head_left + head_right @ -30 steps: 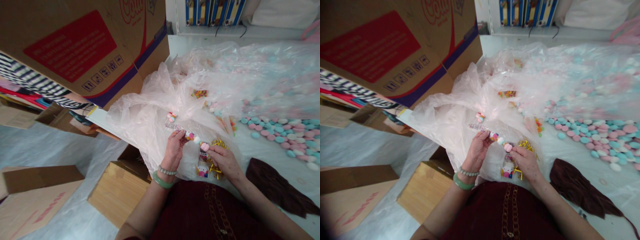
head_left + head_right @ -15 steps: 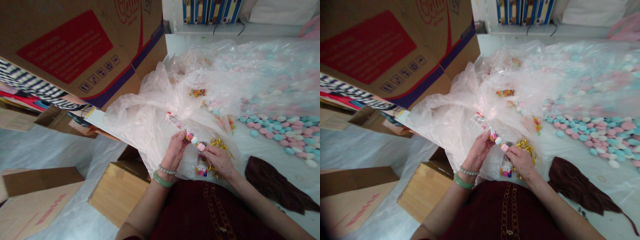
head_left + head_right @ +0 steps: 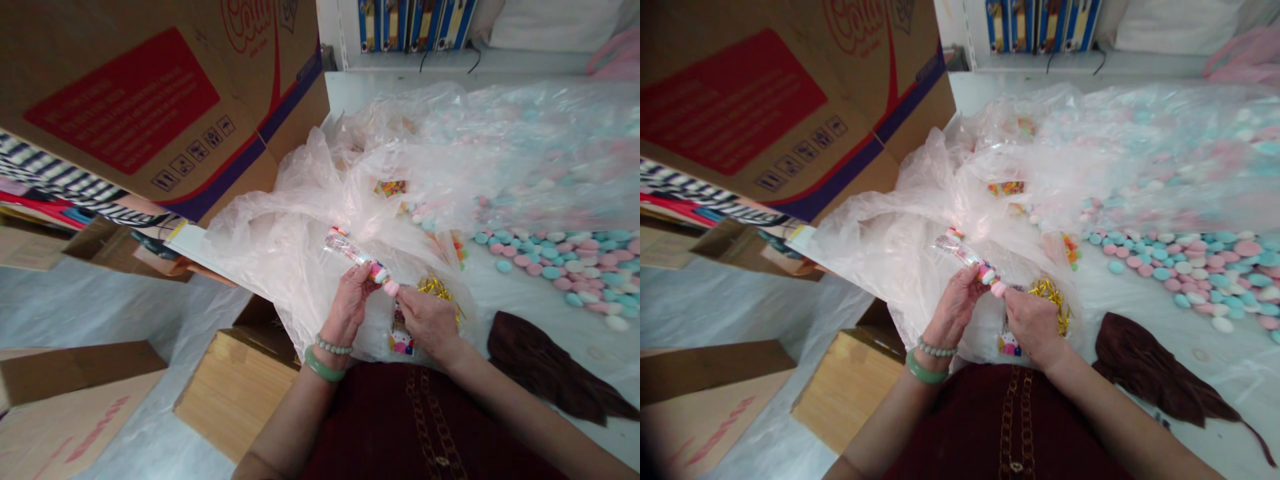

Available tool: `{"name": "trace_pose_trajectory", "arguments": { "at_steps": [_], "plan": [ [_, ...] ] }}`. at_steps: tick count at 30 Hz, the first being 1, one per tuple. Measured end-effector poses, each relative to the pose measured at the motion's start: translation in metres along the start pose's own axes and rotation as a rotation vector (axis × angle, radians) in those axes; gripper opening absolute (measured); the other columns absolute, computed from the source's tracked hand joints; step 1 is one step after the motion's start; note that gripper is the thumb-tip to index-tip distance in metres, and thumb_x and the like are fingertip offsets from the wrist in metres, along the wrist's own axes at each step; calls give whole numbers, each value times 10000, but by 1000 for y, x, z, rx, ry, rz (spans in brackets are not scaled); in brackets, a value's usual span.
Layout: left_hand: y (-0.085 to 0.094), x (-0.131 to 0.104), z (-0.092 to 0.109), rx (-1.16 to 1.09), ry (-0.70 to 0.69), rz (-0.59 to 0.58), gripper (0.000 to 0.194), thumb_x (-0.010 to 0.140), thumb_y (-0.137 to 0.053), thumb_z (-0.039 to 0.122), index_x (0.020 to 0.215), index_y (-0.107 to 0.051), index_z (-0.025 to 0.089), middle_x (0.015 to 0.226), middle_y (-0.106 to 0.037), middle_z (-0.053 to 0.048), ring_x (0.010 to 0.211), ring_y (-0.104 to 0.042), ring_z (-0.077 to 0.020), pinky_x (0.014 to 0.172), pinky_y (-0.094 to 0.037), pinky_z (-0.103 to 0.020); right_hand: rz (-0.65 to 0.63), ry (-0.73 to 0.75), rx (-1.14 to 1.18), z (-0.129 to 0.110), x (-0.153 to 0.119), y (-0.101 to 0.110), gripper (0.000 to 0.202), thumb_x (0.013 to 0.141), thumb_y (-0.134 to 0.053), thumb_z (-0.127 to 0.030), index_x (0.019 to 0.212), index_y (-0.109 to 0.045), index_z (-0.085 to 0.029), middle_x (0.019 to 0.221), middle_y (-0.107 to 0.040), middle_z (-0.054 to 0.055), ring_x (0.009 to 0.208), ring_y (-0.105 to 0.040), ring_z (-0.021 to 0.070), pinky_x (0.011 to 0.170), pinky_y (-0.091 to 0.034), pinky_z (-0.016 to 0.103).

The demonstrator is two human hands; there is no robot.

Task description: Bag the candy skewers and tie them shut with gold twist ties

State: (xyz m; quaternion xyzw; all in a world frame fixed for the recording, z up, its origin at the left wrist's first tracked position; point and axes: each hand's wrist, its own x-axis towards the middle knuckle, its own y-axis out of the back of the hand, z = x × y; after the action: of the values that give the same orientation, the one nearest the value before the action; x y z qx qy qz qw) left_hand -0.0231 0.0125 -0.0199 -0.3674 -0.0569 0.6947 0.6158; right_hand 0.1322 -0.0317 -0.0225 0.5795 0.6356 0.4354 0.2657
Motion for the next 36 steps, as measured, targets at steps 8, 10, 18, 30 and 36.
{"name": "trace_pose_trajectory", "arguments": {
  "at_steps": [8,10,18,30,36],
  "plan": [
    [13,4,26,1,68,-113,306,699,-761,229,993,-689,178,1012,-693,-62,846,-656,-180,811,-494,-334,-360,-452,1005,0,17,1,307,831,-540,-422,619,-552,-201,419,-390,-68,424,-364,97,474,-275,233],
    [11,5,28,-109,41,-126,350,708,-761,253,1042,-668,201,1074,-673,-55,938,-652,-211,865,-483,-368,-366,-462,1010,-2,18,0,309,817,-546,-417,600,-541,-196,414,-408,-64,417,-362,90,466,-265,229],
    [0,12,18,-271,94,-89,291,804,-652,469,783,-597,183,906,-648,-46,923,-644,-239,823,-489,-415,-395,-605,1191,-13,19,-6,263,755,-614,-411,643,-523,-191,374,-392,-89,351,-265,55,394,-152,212],
    [6,8,20,-252,166,-178,279,792,-679,431,765,-614,160,818,-661,-51,880,-665,-241,867,-494,-427,-959,-840,1809,6,20,-11,111,834,-504,-289,789,-535,-192,366,-257,-135,331,-43,61,366,-101,208],
    [4,5,16,-190,183,-165,296,815,-645,445,741,-614,160,775,-663,-54,824,-675,-227,845,-504,-406,-629,-716,1430,-10,17,-8,183,728,-621,-363,719,-542,-198,347,-321,-121,323,-153,54,373,-105,211]
  ]
}}
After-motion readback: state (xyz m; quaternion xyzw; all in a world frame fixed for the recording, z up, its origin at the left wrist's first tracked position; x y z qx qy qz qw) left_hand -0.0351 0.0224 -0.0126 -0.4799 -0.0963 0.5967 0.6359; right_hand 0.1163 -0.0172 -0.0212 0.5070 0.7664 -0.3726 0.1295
